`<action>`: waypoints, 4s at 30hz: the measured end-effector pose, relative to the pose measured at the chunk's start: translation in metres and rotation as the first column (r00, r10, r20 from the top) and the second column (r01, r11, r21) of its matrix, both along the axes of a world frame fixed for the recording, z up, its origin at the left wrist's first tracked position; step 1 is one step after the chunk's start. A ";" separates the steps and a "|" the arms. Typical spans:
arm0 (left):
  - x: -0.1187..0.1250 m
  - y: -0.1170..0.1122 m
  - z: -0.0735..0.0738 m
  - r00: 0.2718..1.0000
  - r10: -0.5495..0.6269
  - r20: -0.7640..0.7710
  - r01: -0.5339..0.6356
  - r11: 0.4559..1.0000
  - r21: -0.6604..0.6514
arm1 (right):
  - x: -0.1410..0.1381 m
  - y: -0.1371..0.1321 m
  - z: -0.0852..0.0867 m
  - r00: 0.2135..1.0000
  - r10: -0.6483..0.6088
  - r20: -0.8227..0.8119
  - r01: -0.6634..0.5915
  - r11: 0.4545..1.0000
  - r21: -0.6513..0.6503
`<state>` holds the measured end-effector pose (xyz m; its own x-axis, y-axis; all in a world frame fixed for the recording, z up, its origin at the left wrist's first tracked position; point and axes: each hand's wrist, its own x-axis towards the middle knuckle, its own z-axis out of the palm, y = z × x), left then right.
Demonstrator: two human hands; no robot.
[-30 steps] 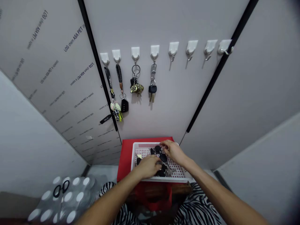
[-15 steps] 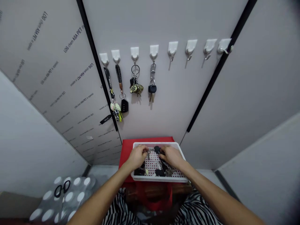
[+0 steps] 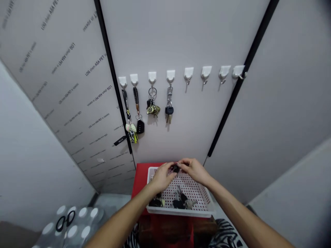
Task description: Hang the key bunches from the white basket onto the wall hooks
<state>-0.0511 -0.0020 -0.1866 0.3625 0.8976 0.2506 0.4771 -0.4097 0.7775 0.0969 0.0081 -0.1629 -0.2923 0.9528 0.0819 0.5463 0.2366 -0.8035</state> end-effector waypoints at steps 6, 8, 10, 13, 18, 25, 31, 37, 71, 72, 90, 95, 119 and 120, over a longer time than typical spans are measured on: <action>0.017 0.019 0.042 0.927 -0.019 0.375 0.061 0.993 -0.100 | 0.001 0.013 0.053 0.982 -0.044 -0.184 0.049 0.998 0.025; 0.022 0.028 0.068 0.903 0.012 0.429 0.016 0.998 -0.061 | 0.000 0.019 0.083 0.977 -0.064 -0.206 0.086 0.991 0.104; 0.026 0.035 0.100 0.889 0.044 0.455 -0.057 0.998 0.016 | -0.003 0.024 0.116 0.967 -0.091 -0.237 0.140 0.970 0.197; 0.031 0.039 0.147 0.893 0.072 0.445 -0.158 0.974 0.160 | -0.007 0.031 0.163 0.932 -0.141 -0.335 0.252 0.914 0.317; 0.037 0.041 0.201 0.943 0.112 0.313 -0.210 0.930 0.301 | -0.008 0.051 0.211 0.843 -0.203 -0.498 0.425 0.819 0.385; 0.045 0.054 0.220 0.963 0.223 0.152 -0.258 0.928 0.269 | -0.005 0.078 0.218 0.776 -0.368 -0.512 0.574 0.748 0.332; 0.041 0.058 0.209 0.971 0.199 0.130 -0.226 0.941 0.252 | -0.006 0.084 0.206 0.786 -0.355 -0.506 0.549 0.778 0.306; 0.019 0.041 0.145 0.994 0.076 0.084 -0.084 0.992 0.093 | 0.011 0.063 0.155 0.766 -0.337 -0.547 0.548 0.788 0.282; -0.011 -0.005 -0.037 0.856 0.031 -0.516 -0.047 0.999 -0.017 | 0.000 -0.016 -0.055 0.925 0.106 0.366 -0.156 0.982 0.109; -0.012 -0.003 -0.038 0.874 0.038 -0.484 -0.066 0.997 -0.041 | -0.001 -0.016 -0.055 0.931 0.097 0.353 -0.149 0.981 0.124; 0.006 0.003 -0.018 0.988 -0.060 0.142 0.088 0.974 -0.206 | -0.012 -0.016 -0.015 0.991 -0.092 0.097 0.069 0.973 0.220; 0.016 0.016 0.018 0.979 0.087 0.185 -0.071 0.993 -0.089 | 0.001 -0.004 0.018 0.992 -0.119 -0.042 0.125 0.977 0.176; 0.090 0.059 0.225 0.958 0.286 0.020 -0.247 0.788 0.564 | 0.043 0.080 0.220 0.761 -0.520 -0.388 0.648 0.625 0.435; 0.090 0.059 0.224 0.958 0.287 0.018 -0.247 0.787 0.566 | 0.043 0.081 0.219 0.766 -0.518 -0.379 0.642 0.635 0.429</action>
